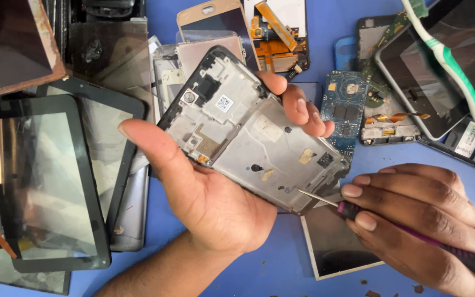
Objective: The person cleans several disassembled mobile phone and tablet screens using a toothbrush, then uses a screwdriver to work on the interior of a phone chassis. The person handles multiple screens and a phone body, wiping surfaces and manipulating internal components.
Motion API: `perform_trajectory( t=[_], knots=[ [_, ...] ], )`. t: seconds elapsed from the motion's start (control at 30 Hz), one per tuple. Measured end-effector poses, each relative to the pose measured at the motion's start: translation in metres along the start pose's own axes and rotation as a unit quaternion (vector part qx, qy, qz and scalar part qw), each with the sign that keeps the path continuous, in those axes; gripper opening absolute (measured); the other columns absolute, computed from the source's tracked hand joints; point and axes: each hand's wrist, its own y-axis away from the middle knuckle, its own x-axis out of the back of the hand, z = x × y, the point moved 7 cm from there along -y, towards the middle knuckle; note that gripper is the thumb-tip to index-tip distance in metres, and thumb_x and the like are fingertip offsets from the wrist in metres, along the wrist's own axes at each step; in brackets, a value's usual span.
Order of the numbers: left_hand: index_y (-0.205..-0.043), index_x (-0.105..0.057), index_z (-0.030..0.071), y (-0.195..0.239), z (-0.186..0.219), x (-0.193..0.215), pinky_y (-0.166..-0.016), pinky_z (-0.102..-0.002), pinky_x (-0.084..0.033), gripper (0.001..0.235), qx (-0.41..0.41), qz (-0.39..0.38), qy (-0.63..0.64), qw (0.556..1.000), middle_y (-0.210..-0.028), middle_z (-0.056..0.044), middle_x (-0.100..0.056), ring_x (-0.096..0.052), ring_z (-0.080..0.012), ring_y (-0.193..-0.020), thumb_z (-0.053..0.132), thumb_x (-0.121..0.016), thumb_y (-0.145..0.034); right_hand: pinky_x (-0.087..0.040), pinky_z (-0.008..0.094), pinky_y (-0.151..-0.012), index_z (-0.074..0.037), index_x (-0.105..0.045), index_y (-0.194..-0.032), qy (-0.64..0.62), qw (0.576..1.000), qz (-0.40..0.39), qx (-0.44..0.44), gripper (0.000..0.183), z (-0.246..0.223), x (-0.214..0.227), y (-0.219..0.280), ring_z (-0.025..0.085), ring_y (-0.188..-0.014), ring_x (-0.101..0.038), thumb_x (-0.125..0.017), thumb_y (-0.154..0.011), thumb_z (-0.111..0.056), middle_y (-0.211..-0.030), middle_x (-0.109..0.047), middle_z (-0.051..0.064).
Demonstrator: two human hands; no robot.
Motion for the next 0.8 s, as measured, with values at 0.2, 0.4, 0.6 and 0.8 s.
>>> perform_trajectory(
  t=[0.2,0.4,0.6,0.8],
  knots=[
    [-0.127,-0.053,-0.006,0.004,-0.007,0.000,-0.103,-0.042,-0.043,0.108,0.020,0.022,-0.007,1.000,-0.109,-0.015,-0.059,-0.055,-0.0276,-0.105,0.090,-0.018,-0.093,-0.059,0.045,-0.094,-0.004,-0.062,-0.107,-0.031,0.998,-0.007,-0.050,0.031,-0.001,0.001,0.005,0.031,-0.104,-0.074,-0.077,-0.081,-0.010,-0.106,-0.074,0.013],
    [-0.127,-0.053,-0.007,0.007,-0.012,0.002,-0.101,-0.041,-0.044,0.107,0.007,0.023,-0.011,1.000,-0.108,-0.015,-0.060,-0.055,-0.0267,-0.104,0.089,-0.019,-0.094,-0.059,0.046,-0.094,-0.003,-0.064,-0.109,-0.056,0.997,-0.018,-0.052,0.024,-0.002,0.004,-0.002,0.031,-0.107,-0.074,-0.068,-0.089,-0.015,-0.106,-0.073,0.014],
    [-0.127,-0.053,-0.007,0.007,-0.012,0.004,-0.101,-0.041,-0.044,0.106,0.012,0.023,-0.020,0.999,-0.108,-0.016,-0.060,-0.054,-0.0263,-0.104,0.088,-0.021,-0.093,-0.060,0.048,-0.092,0.002,-0.064,-0.107,-0.072,0.997,0.000,0.028,0.023,-0.008,-0.002,-0.003,0.035,-0.105,-0.074,-0.066,-0.092,-0.016,-0.107,-0.071,0.020],
    [-0.127,-0.052,-0.008,0.006,-0.011,0.004,-0.101,-0.040,-0.043,0.107,0.007,0.021,-0.019,1.000,-0.107,-0.016,-0.059,-0.053,-0.0258,-0.102,0.088,-0.021,-0.092,-0.059,0.045,-0.088,0.000,-0.065,-0.102,-0.024,0.999,0.018,-0.018,0.014,0.001,0.004,0.009,0.032,-0.102,-0.073,-0.073,-0.092,-0.006,-0.100,-0.072,0.018]
  ],
)
